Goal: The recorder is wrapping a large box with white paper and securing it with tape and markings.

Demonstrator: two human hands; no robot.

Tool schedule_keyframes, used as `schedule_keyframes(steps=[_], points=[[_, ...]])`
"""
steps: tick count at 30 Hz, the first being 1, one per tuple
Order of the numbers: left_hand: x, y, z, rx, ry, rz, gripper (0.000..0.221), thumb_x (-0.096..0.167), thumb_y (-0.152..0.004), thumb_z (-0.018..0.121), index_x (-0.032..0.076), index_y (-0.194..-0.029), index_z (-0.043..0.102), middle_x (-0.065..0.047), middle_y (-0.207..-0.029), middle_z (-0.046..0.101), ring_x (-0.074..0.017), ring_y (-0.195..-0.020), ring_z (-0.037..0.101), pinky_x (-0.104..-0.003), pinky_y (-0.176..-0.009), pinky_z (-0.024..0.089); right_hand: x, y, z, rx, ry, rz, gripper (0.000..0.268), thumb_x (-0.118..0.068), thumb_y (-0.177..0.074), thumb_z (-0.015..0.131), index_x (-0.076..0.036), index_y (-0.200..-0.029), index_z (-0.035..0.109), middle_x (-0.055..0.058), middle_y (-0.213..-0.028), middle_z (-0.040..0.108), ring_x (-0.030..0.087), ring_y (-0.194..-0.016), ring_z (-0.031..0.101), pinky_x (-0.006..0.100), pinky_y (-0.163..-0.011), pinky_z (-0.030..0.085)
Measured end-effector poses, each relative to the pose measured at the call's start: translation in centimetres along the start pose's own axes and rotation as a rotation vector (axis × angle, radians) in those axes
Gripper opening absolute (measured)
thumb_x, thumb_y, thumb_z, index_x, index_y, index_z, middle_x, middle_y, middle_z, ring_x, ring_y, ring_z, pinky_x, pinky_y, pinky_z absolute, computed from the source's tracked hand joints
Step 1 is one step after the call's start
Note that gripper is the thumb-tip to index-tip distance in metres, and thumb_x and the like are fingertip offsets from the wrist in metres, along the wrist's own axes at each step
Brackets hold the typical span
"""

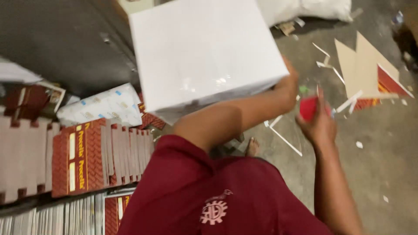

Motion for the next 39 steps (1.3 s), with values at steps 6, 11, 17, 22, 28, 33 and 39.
schedule_keyframes(steps=[6, 11, 17, 22, 28, 33, 39], points=[[-0.6, 12.4, 6.3, 0.479, -0.093, 0.067, 0.069, 0.03, -0.096, 0.041, -0.002, -0.156, 0.031, -0.01, -0.167, 0.025, -0.0297, -0.155, 0.021, -0.063, -0.12, -0.006, 10.8, 15.5, 11.9, -0.236, -0.481, 0.319, 0.1, -0.051, -0.074, 0.087, -0.004, -0.154, 0.05, 0.027, -0.127, 0.066, 0.035, -0.108, 0.067, 0.045, -0.088, 0.054], [-4.4, 23.6, 17.5, 0.688, 0.635, 0.2, 0.081, 0.027, -0.099, 0.048, 0.004, -0.166, 0.009, -0.007, -0.175, 0.007, -0.0195, -0.162, 0.007, -0.04, -0.133, 0.004, 24.0, 28.5, 21.0, -0.463, -0.523, 0.58, 0.069, -0.043, -0.08, 0.084, -0.003, -0.135, 0.069, 0.022, -0.113, 0.077, 0.032, -0.101, 0.074, 0.044, -0.09, 0.057], [-2.3, 35.0, 22.5, 0.241, 0.761, -0.254, 0.089, 0.014, -0.083, 0.059, 0.012, -0.166, 0.026, -0.001, -0.174, 0.021, -0.0193, -0.16, 0.022, -0.042, -0.128, 0.014, 33.6, 21.6, 29.5, -0.531, -0.647, 0.371, 0.053, -0.024, -0.088, 0.079, -0.001, -0.135, 0.066, 0.021, -0.113, 0.076, 0.031, -0.105, 0.073, 0.042, -0.096, 0.056], [2.7, 39.6, 19.8, -0.01, 0.94, -0.799, 0.076, 0.022, -0.084, 0.066, 0.006, -0.153, 0.039, -0.022, -0.161, 0.03, -0.035, -0.15, 0.029, -0.058, -0.121, 0.016, 35.2, 13.8, 28.0, -0.65, -0.897, 0.153, 0.064, -0.017, -0.084, 0.078, -0.002, -0.142, 0.056, 0.019, -0.119, 0.073, 0.03, -0.107, 0.072, 0.043, -0.094, 0.057], [17.9, 32.9, 12.9, -0.136, 1.771, -1.341, 0.04, 0.044, -0.091, 0.069, 0.005, -0.085, 0.072, -0.021, -0.09, 0.067, -0.0338, -0.088, 0.06, -0.049, -0.083, 0.048, 21.5, 6.4, 23.4, -1.152, -0.85, -0.003, 0.086, -0.016, -0.082, 0.082, -0.014, -0.156, 0.037, 0.018, -0.131, 0.069, 0.028, -0.111, 0.069, 0.041, -0.092, 0.058], [21.7, 27.6, 6.9, -0.346, 2.217, -1.232, 0.072, 0.063, -0.105, 0.066, -0.004, -0.078, 0.068, -0.017, -0.067, 0.059, -0.0167, -0.061, 0.049, -0.04, -0.059, 0.046, -4.1, 2.0, 9.8, -1.581, -0.673, -0.189, 0.103, -0.016, -0.081, 0.084, -0.023, -0.165, 0.025, 0.017, -0.139, 0.066, 0.027, -0.113, 0.067, 0.039, -0.091, 0.059], [20.8, 30.9, 3.2, 0.383, 2.734, -1.796, 0.036, 0.036, -0.094, 0.073, 0.007, -0.115, 0.075, 0.003, -0.098, 0.075, -0.0083, -0.086, 0.065, -0.029, -0.079, 0.051, -15.1, 7.4, 7.3, -1.621, -0.986, -0.779, 0.088, -0.009, -0.084, 0.083, -0.008, -0.158, 0.036, 0.014, -0.142, 0.063, 0.018, -0.122, 0.061, 0.032, -0.099, 0.052]])
Point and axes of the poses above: each hand's wrist, its own y-axis away from the middle knuckle, its own z-axis out of the palm, x = y × z, the point moved 2 cm from there along -y, towards the middle knuckle
